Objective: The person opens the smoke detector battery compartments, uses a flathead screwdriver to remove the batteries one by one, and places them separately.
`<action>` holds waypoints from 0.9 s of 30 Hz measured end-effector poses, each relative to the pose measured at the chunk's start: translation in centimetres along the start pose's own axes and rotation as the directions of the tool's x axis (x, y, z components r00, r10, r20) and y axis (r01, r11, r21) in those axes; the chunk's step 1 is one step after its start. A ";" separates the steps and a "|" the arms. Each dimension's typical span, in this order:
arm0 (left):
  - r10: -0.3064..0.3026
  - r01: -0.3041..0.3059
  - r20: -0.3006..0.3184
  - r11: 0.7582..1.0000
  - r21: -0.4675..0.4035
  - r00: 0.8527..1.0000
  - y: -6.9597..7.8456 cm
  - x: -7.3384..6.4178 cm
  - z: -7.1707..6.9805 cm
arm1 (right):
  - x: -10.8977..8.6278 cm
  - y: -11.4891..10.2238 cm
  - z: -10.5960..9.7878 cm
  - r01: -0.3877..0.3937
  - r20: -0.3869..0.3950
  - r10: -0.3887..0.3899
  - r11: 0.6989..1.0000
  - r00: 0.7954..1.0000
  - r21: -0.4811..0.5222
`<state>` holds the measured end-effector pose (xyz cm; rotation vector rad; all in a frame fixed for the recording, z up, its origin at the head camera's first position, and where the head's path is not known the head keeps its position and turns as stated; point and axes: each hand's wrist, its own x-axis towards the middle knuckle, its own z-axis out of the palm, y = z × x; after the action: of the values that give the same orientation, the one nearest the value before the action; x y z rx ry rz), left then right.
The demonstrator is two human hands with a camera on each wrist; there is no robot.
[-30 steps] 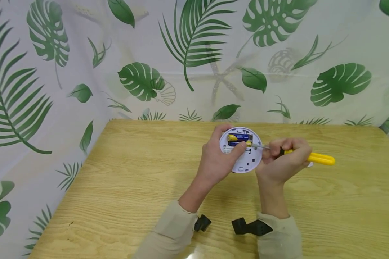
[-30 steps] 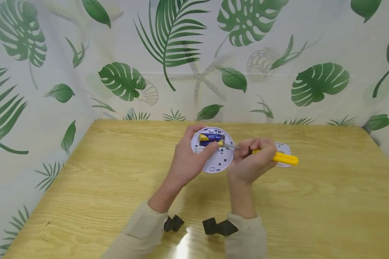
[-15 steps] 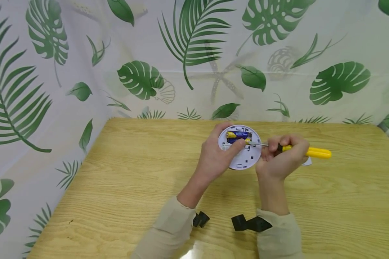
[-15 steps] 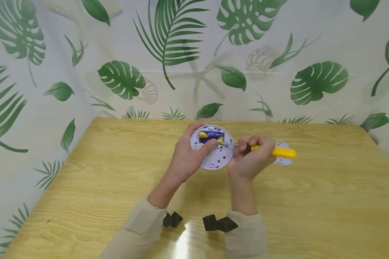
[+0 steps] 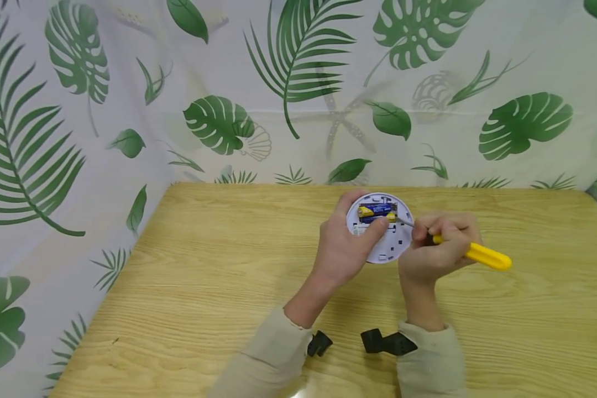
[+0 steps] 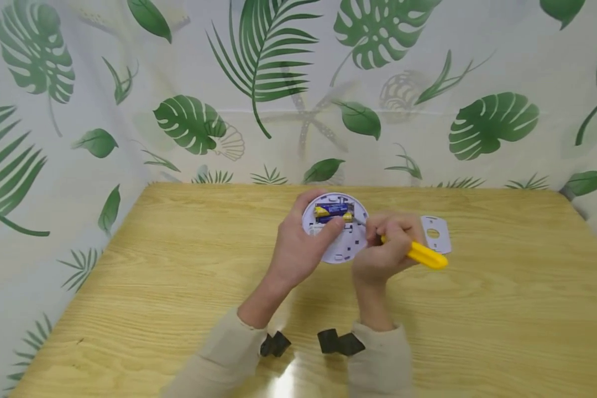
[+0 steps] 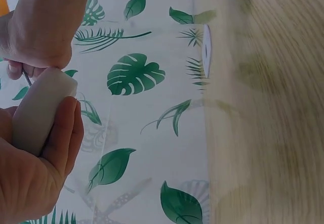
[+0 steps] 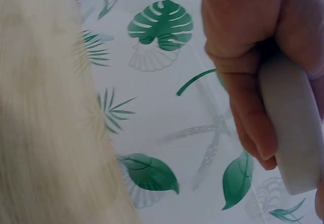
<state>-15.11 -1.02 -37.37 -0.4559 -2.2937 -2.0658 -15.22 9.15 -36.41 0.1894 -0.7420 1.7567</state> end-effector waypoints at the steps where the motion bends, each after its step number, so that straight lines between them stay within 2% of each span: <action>1: -0.001 0.001 0.009 1.000 -0.008 1.000 0.0 -0.1 0.2 | 0.2 -0.3 -0.1 -0.032 -0.030 0.032 0.999 0.999 0.008; 3: -0.002 0.002 0.018 1.000 -0.010 1.000 -0.1 -0.3 0.5 | 0.5 -0.8 -0.5 -0.136 -0.084 0.136 0.991 0.987 0.007; 5: -0.011 0.011 0.021 1.000 0.005 1.000 -0.2 -0.4 0.5 | 0.7 -1.1 -0.8 -0.285 -0.136 0.286 0.958 0.949 0.026; 7: -0.015 0.014 0.017 0.999 0.037 1.000 -0.4 -0.3 0.4 | 1.0 -1.2 -1.0 -0.417 -0.177 0.416 0.908 0.892 0.033; 9: -0.009 0.008 0.023 0.998 0.069 1.000 -0.6 0.0 0.2 | 1.4 -1.1 -1.2 -0.528 -0.217 0.527 0.847 0.822 0.056; 11: 0.005 -0.008 0.031 0.996 0.090 1.000 -0.8 0.4 -0.1 | 2.0 -0.8 -1.0 -0.610 -0.254 0.616 0.784 0.746 0.110; 14: 0.020 -0.024 0.041 0.996 0.085 0.999 -0.9 1.1 -0.5 | 2.9 -0.3 -0.8 -0.699 -0.247 0.722 0.690 0.646 0.188; 15: 0.021 -0.024 0.045 0.997 0.073 0.999 -0.9 1.3 -0.6 | 3.2 -0.2 -0.8 -0.718 -0.238 0.748 0.662 0.620 0.213; 16: 0.019 -0.022 0.049 0.998 0.063 0.999 -0.9 1.4 -0.7 | 3.4 -0.1 -0.7 -0.729 -0.225 0.762 0.647 0.607 0.224; 19: -0.002 0.000 0.068 1.000 0.023 0.998 -1.1 1.5 -0.7 | 3.7 0.0 -1.0 -0.738 -0.211 0.784 0.621 0.584 0.263; 23: -0.019 0.021 0.093 1.000 -0.020 0.996 -1.5 1.2 -0.4 | 3.5 -0.4 -1.6 -0.732 -0.210 0.778 0.628 0.592 0.262; 24: -0.023 0.026 0.096 0.999 -0.024 0.995 -1.6 1.2 -0.3 | 3.4 -0.5 -1.8 -0.727 -0.211 0.767 0.642 0.606 0.243; 26: -0.029 0.032 0.095 0.999 -0.031 0.995 -1.7 1.2 -0.4 | 3.2 -0.5 -1.6 -0.691 -0.198 0.710 0.704 0.675 0.165; 27: -0.032 0.036 0.094 0.999 -0.035 0.995 -1.7 1.2 -0.4 | 3.1 -0.5 -1.5 -0.660 -0.190 0.671 0.740 0.716 0.128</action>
<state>-16.74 -1.27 -38.69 -0.5296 -2.3334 -2.1505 -15.39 12.56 -35.92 -0.2890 -0.6344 2.4421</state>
